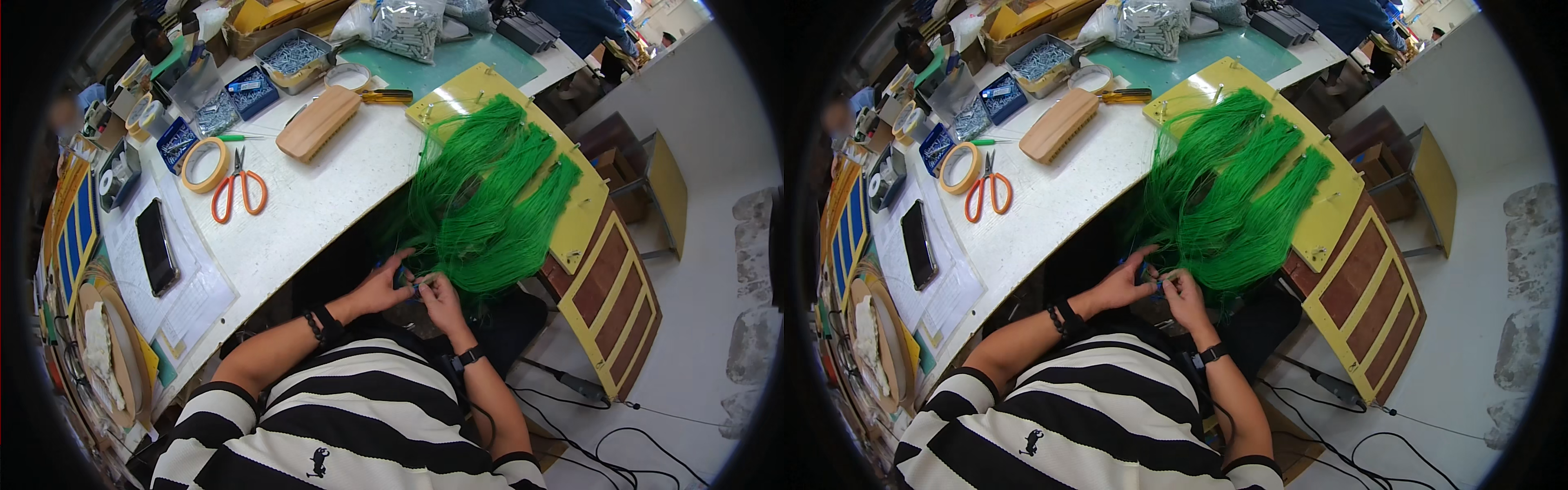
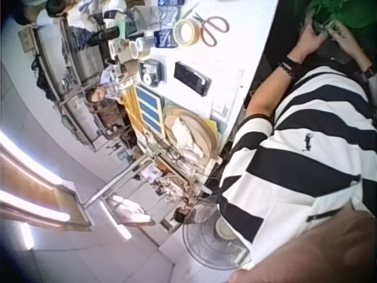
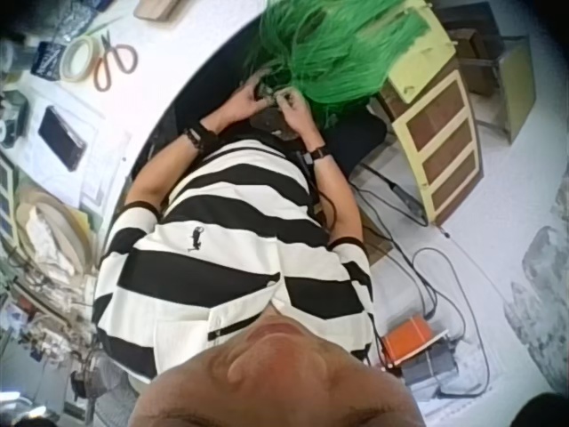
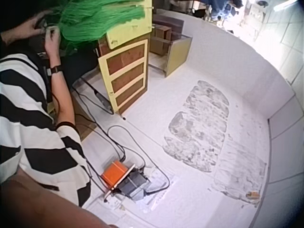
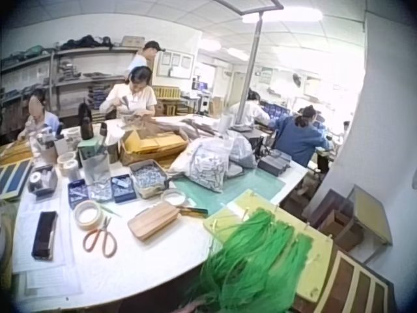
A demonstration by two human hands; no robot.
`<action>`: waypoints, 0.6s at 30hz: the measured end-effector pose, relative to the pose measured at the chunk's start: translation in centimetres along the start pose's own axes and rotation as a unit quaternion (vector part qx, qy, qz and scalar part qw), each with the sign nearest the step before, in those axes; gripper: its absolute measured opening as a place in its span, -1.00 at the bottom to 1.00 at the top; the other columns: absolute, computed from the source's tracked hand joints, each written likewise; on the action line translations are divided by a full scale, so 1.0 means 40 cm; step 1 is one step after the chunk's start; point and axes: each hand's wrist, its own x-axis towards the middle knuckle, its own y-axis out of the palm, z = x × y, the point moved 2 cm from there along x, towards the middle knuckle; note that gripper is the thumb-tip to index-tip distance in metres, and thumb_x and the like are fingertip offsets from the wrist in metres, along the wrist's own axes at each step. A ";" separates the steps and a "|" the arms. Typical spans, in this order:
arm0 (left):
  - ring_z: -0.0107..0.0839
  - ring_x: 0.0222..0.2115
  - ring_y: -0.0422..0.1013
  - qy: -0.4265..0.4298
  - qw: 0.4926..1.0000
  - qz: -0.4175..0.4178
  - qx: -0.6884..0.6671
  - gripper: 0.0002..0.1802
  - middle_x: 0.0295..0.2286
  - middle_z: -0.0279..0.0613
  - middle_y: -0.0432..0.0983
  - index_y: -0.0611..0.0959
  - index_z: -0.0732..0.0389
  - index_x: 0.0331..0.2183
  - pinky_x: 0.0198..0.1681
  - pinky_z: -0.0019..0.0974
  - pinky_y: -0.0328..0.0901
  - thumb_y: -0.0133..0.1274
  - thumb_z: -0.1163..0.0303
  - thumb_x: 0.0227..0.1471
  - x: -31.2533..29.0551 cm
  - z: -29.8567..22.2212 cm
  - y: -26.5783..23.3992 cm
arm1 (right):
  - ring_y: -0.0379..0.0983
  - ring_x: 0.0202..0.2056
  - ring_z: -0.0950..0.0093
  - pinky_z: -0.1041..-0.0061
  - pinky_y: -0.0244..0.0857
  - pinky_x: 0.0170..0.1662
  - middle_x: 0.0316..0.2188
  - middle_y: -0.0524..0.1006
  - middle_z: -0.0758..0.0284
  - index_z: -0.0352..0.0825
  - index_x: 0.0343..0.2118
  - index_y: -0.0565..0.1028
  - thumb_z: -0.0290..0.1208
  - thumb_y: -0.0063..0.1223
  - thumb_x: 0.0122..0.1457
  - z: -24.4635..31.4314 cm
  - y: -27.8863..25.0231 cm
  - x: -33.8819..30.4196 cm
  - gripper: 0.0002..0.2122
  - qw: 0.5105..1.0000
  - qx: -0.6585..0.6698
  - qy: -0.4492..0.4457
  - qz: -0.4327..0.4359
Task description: The recorder uses a comb and a specialized jig to organize and process long green synthetic fiber strands, likely for hair or industrial use.
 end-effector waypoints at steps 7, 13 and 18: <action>-0.14 -0.22 0.47 0.010 0.998 -0.037 0.049 -0.21 -0.23 -0.01 0.51 0.22 0.17 0.25 -0.13 -0.19 0.37 0.15 0.44 0.01 0.001 0.019 0.011 | 0.39 -0.33 0.66 0.63 0.30 -0.24 -0.31 0.50 0.37 -0.35 -0.19 0.38 -0.51 0.02 0.28 0.006 0.010 0.009 -0.89 0.999 -0.018 -0.051 -0.009; -0.04 -0.23 0.50 -0.044 0.994 -0.073 0.060 -0.49 -0.24 0.05 0.53 0.42 0.18 0.04 -0.19 -0.13 0.37 0.14 0.43 0.03 0.003 0.043 0.009 | 0.42 -0.34 0.63 0.60 0.32 -0.26 -0.36 0.50 0.36 -0.38 -0.21 0.41 -0.50 0.07 0.26 0.013 0.029 0.013 -0.88 0.998 0.010 -0.060 -0.033; 0.05 -0.26 0.49 -0.040 0.989 -0.122 0.071 -0.64 -0.26 0.11 0.52 0.44 0.21 -0.11 -0.22 -0.09 0.36 0.14 0.43 0.03 0.006 0.068 0.022 | 0.46 -0.30 0.62 0.60 0.35 -0.23 -0.33 0.51 0.36 -0.38 -0.18 0.42 -0.51 0.07 0.25 0.008 0.031 0.016 -0.87 0.998 0.009 -0.059 -0.018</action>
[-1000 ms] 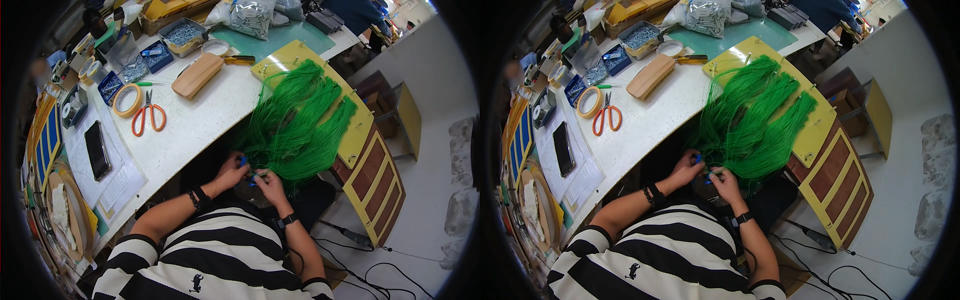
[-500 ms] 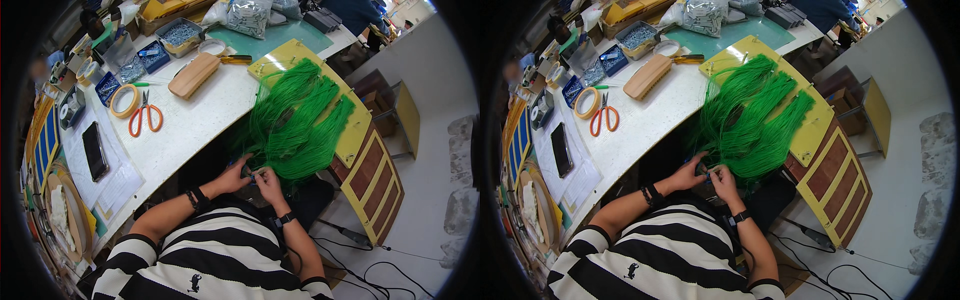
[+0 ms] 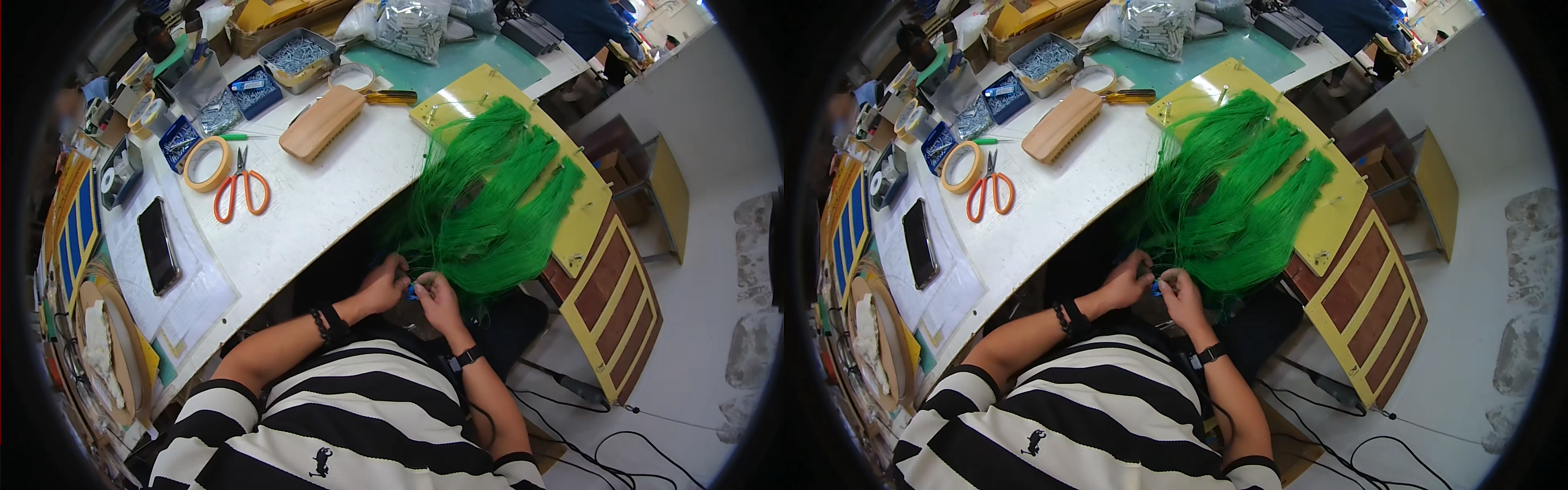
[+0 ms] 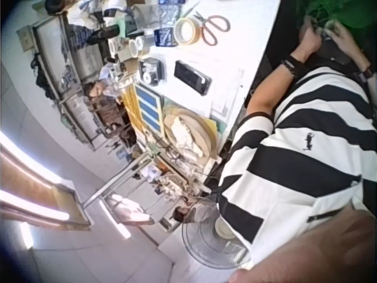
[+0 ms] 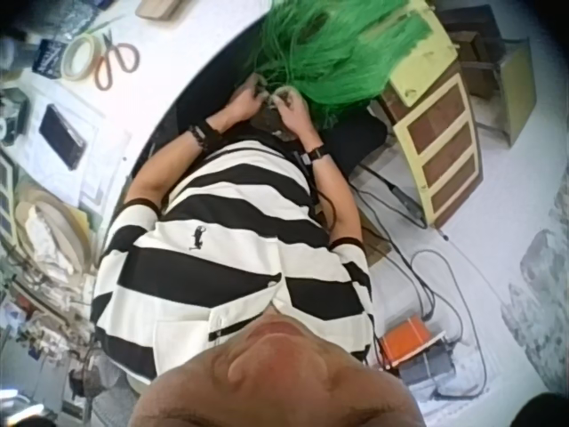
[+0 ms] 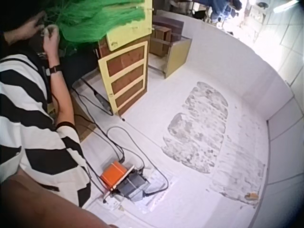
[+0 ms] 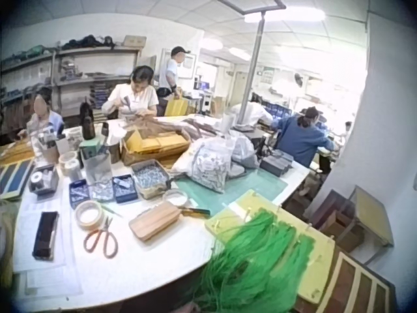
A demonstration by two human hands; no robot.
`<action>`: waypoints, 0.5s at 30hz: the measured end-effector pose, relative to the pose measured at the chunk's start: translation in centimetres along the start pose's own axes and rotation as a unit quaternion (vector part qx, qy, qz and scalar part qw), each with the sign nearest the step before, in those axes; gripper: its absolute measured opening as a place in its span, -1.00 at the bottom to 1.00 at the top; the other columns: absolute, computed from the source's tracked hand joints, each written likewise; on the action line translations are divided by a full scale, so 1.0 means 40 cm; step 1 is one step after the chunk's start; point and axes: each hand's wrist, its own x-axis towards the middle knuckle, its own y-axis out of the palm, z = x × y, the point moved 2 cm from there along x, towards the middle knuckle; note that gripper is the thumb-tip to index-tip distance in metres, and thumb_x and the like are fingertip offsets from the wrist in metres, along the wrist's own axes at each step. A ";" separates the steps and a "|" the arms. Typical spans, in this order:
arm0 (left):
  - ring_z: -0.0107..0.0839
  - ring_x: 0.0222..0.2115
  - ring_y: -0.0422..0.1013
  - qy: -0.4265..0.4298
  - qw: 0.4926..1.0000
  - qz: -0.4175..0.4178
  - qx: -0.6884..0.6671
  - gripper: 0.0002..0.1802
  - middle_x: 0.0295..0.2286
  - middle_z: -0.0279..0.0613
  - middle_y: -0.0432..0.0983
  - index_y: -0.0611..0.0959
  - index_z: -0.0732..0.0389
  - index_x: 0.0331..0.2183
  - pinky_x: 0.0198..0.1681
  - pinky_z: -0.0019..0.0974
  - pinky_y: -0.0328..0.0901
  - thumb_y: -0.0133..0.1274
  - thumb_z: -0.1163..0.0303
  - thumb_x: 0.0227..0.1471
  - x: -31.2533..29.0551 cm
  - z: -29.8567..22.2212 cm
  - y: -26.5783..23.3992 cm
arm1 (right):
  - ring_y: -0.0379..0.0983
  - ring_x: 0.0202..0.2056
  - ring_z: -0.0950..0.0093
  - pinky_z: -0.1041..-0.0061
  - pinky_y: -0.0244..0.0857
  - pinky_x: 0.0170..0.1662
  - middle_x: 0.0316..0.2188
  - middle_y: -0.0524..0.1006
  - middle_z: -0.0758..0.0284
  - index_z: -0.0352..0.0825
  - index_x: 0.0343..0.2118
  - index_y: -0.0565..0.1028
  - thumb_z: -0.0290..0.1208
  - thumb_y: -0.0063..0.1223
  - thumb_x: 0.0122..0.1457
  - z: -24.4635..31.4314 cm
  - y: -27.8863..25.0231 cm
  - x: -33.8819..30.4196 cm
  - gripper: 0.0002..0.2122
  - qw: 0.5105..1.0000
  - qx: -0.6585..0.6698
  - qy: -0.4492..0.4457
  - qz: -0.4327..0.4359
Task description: The recorder uses a comb and a specialized jig to organize and process long green synthetic fiber strands, likely for hair or industrial use.
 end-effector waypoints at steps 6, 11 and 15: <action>-0.29 -0.38 0.53 -0.053 0.996 0.010 -0.075 -0.70 -0.31 -0.07 0.46 0.42 0.24 -0.13 -0.30 -0.23 0.39 0.12 0.48 0.09 0.000 -0.017 -0.006 | 0.46 -0.28 0.66 0.62 0.35 -0.24 -0.28 0.52 0.40 -0.35 -0.16 0.44 -0.55 0.05 0.25 0.007 -0.002 -0.002 -0.87 0.999 0.029 0.041 0.009; -0.33 -0.36 0.51 0.009 0.999 0.004 -0.051 -0.68 -0.31 -0.10 0.45 0.42 0.25 -0.12 -0.29 -0.26 0.38 0.13 0.47 0.10 0.008 -0.036 -0.018 | 0.44 -0.33 0.68 0.64 0.33 -0.28 -0.31 0.50 0.42 -0.34 -0.15 0.43 -0.58 0.04 0.24 0.008 -0.008 0.005 -0.86 0.999 0.009 0.043 -0.014; -0.34 -0.35 0.48 0.030 0.997 -0.018 -0.071 -0.67 -0.30 -0.11 0.46 0.44 0.26 -0.12 -0.27 -0.27 0.36 0.16 0.44 0.08 0.009 -0.028 -0.009 | 0.43 -0.34 0.69 0.65 0.33 -0.30 -0.31 0.50 0.40 -0.34 -0.14 0.41 -0.60 0.04 0.22 -0.003 -0.003 0.006 -0.83 0.998 0.007 0.053 -0.028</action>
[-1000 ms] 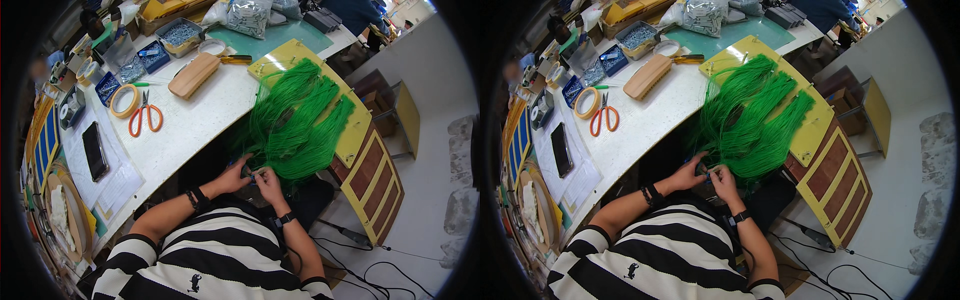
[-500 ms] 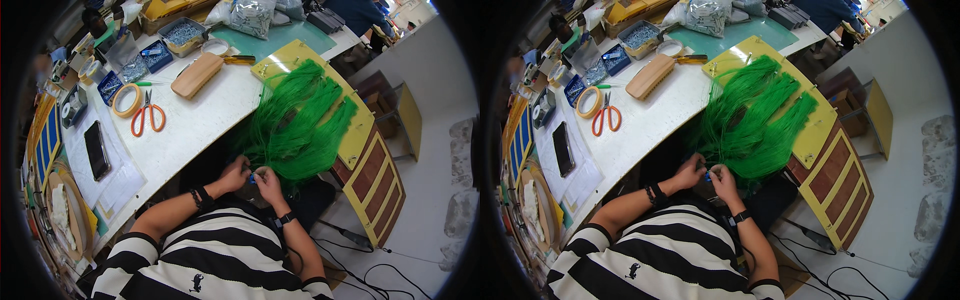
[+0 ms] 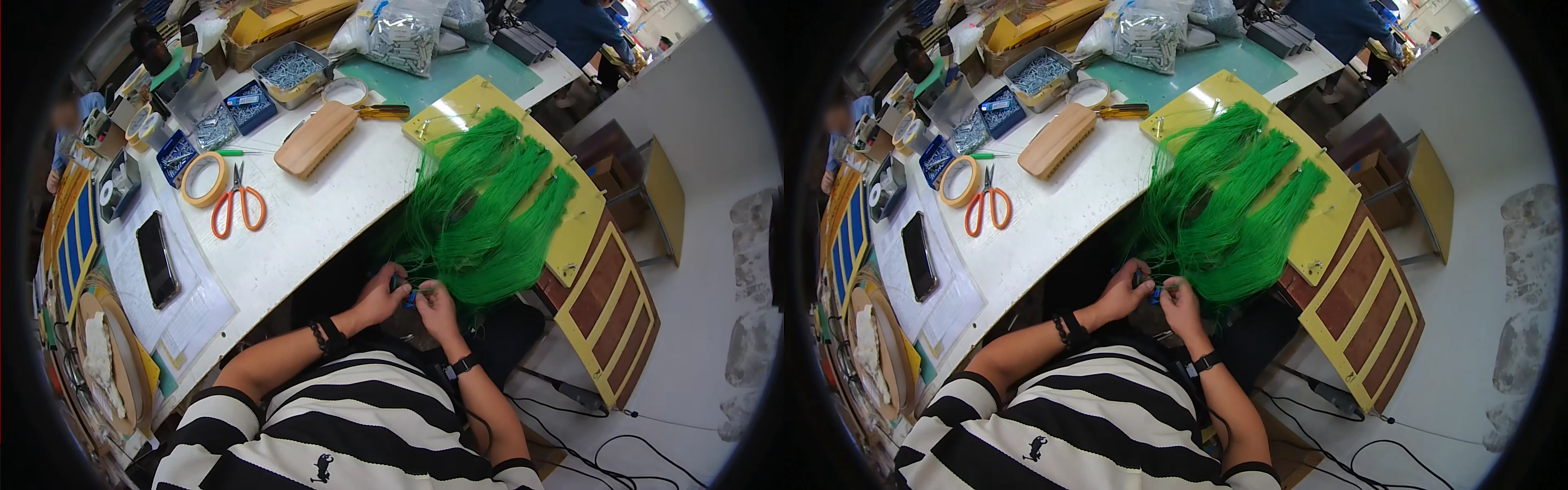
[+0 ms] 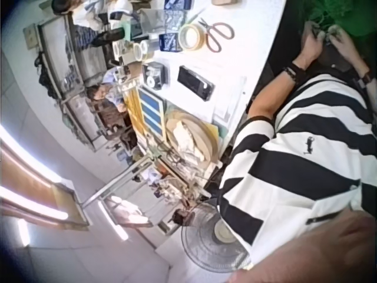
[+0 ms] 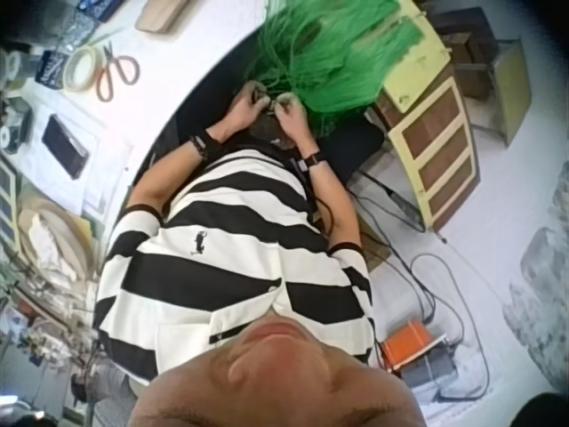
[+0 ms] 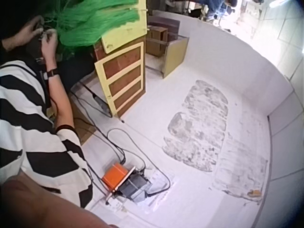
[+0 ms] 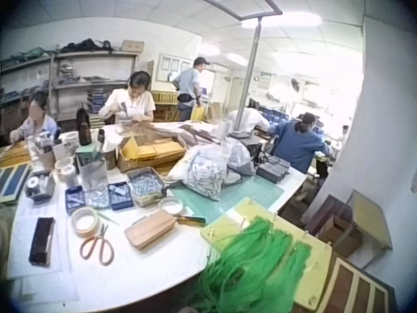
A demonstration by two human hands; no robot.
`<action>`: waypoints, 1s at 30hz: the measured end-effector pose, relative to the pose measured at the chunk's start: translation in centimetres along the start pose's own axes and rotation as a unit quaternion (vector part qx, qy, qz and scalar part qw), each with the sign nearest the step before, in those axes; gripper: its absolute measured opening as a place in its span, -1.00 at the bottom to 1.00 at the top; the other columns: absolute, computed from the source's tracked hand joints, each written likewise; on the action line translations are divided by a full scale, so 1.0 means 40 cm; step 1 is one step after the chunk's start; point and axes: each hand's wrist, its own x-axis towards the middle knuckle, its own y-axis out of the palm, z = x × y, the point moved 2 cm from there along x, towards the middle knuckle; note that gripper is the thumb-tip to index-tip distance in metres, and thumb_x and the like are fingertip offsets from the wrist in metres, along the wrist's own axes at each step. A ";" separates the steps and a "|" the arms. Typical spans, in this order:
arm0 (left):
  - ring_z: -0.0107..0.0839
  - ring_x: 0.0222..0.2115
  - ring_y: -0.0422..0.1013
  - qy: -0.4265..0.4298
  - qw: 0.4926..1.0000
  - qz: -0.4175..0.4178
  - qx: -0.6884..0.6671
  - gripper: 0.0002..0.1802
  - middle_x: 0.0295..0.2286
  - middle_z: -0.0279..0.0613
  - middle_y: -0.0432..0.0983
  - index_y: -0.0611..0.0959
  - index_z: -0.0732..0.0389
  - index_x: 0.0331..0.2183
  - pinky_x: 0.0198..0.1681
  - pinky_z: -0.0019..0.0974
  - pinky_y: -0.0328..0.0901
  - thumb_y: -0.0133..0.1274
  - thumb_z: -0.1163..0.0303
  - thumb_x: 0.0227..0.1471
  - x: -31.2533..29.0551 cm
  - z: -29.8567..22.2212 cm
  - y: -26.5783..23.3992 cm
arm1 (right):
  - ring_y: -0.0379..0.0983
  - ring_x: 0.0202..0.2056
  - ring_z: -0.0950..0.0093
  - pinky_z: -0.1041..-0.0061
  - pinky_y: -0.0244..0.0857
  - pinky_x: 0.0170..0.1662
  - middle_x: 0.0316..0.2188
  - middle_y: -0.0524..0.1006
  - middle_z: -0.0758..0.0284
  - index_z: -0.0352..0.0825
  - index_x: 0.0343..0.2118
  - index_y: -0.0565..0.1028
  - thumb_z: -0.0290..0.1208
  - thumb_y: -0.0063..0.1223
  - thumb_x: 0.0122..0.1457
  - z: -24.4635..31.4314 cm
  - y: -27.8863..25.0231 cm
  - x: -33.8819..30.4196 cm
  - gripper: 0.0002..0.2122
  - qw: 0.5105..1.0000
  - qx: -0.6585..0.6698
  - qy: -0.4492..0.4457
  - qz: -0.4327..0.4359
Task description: The recorder uses a comb and a specialized jig to organize and process long green synthetic fiber strands, likely for hair or industrial use.
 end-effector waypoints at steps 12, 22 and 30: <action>-0.21 -0.43 0.50 -0.124 0.991 -0.025 0.036 -0.66 -0.43 -0.03 0.52 0.48 0.23 -0.15 -0.35 -0.21 0.35 0.18 0.31 0.08 0.016 -0.006 -0.005 | 0.48 -0.33 0.60 0.62 0.38 -0.20 -0.33 0.47 0.38 -0.40 -0.05 0.36 -0.61 0.01 0.20 -0.006 0.003 -0.004 -0.74 0.995 0.084 0.027 0.054; -0.45 -0.50 0.46 -0.182 0.968 -0.017 -0.171 -0.65 -0.47 -0.17 0.51 0.43 0.24 -0.13 -0.45 -0.33 0.33 0.15 0.28 0.15 0.017 0.043 0.016 | 0.44 -0.28 0.62 0.64 0.33 -0.18 -0.33 0.45 0.37 -0.40 0.10 0.24 -0.63 -0.01 0.22 0.025 0.006 -0.016 -0.61 0.992 0.105 0.002 0.077; -0.48 -0.32 0.41 -0.134 0.971 0.050 -0.190 -0.65 -0.30 -0.19 0.47 0.42 0.25 -0.08 -0.26 -0.36 0.35 0.13 0.31 0.17 0.005 0.032 0.014 | 0.41 -0.31 0.66 0.69 0.30 -0.23 -0.34 0.45 0.36 -0.37 0.07 0.23 -0.64 0.04 0.19 0.008 -0.002 -0.027 -0.60 0.995 0.100 0.006 0.023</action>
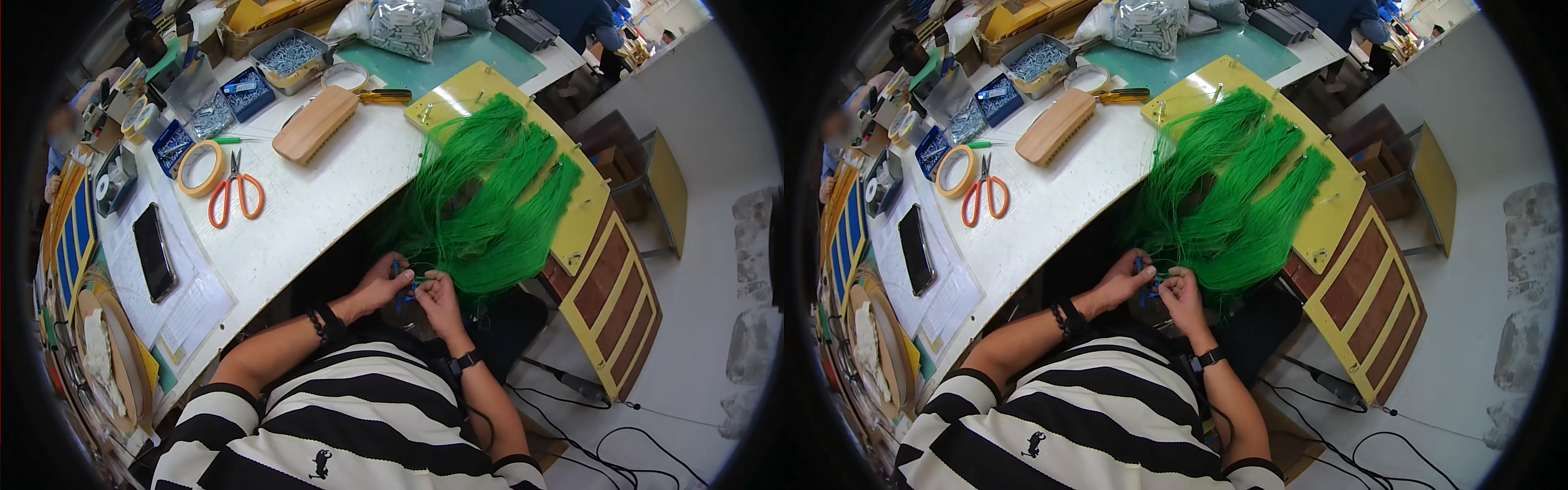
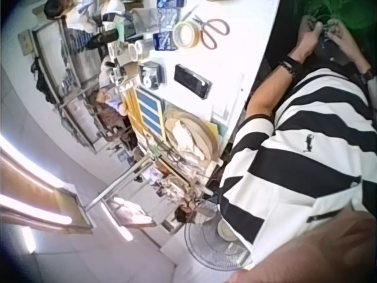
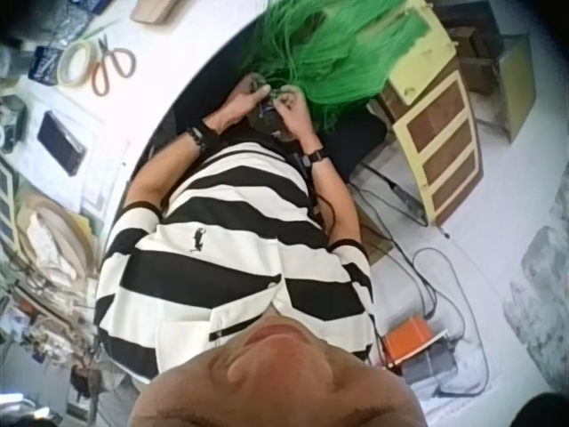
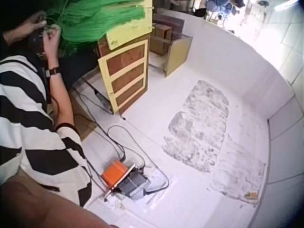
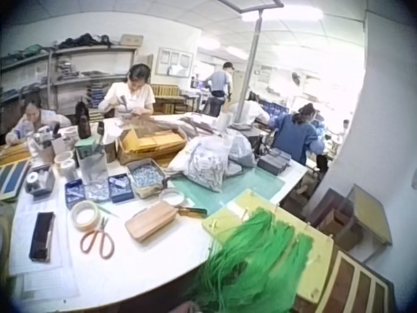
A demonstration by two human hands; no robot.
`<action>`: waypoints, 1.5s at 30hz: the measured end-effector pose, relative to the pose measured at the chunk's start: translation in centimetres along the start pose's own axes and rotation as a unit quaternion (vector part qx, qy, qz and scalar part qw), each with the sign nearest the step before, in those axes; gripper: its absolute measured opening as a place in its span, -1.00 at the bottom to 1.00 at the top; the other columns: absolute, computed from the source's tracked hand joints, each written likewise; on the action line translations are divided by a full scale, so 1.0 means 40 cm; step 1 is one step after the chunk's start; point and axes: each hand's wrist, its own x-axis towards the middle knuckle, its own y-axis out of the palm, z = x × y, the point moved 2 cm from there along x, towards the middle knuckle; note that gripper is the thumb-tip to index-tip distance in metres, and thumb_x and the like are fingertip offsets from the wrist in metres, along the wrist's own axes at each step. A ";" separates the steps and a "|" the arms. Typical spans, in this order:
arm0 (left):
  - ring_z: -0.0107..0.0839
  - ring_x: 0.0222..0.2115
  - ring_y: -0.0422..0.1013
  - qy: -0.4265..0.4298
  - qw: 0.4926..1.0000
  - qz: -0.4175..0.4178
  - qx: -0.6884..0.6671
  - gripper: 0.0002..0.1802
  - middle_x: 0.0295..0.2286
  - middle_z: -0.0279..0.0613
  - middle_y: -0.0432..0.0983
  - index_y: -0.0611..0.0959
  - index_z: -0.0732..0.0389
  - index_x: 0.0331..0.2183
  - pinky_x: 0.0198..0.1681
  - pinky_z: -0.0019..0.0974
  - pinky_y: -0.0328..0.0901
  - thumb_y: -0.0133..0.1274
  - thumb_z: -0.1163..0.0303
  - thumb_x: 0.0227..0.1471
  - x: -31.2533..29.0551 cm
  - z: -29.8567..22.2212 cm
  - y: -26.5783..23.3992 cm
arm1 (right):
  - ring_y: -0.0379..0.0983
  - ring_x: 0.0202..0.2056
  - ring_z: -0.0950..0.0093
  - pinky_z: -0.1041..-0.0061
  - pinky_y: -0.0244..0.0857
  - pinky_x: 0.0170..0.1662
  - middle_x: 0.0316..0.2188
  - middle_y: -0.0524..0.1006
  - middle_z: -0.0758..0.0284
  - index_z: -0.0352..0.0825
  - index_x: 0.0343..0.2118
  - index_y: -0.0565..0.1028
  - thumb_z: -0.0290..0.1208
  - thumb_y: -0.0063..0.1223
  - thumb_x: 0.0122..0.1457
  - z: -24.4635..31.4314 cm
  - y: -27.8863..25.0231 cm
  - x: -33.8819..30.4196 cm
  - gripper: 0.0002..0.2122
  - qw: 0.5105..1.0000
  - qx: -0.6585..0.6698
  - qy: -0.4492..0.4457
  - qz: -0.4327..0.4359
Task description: The recorder uses a comb and a specialized jig to organize and process long green synthetic fiber strands, likely for hair or industrial use.
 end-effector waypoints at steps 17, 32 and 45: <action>-0.23 -0.21 0.48 0.161 0.958 -0.013 0.237 -0.57 -0.26 -0.02 0.50 0.42 0.27 0.01 -0.12 -0.27 0.37 0.11 0.50 0.10 -0.068 -0.071 0.007 | 0.28 -0.42 0.75 0.71 0.19 -0.33 -0.44 0.40 0.53 -0.32 -0.32 0.43 -0.65 0.01 0.16 0.011 0.027 0.028 -0.92 0.997 0.032 0.014 -0.066; -0.35 -0.23 0.45 0.052 0.993 0.071 0.084 -0.25 -0.28 -0.10 0.49 0.09 0.28 0.28 -0.11 -0.33 0.34 0.05 0.49 0.15 -0.058 -0.073 0.000 | 0.46 -0.09 0.52 0.52 0.35 0.00 -0.11 0.48 0.25 -0.36 0.21 0.28 -0.65 -0.03 0.08 0.017 0.035 0.016 -0.45 0.988 -0.152 -0.007 0.017; -0.45 -0.31 0.47 0.076 0.985 0.015 0.152 -0.40 -0.30 -0.17 0.53 0.28 0.26 0.18 -0.19 -0.39 0.36 0.05 0.48 0.13 -0.124 -0.168 0.019 | 0.42 -0.05 0.12 0.28 0.34 -0.01 -0.15 0.47 0.14 -0.35 -0.06 0.48 -0.61 0.11 0.06 0.021 0.037 0.051 -0.68 0.938 -0.306 -0.158 -0.030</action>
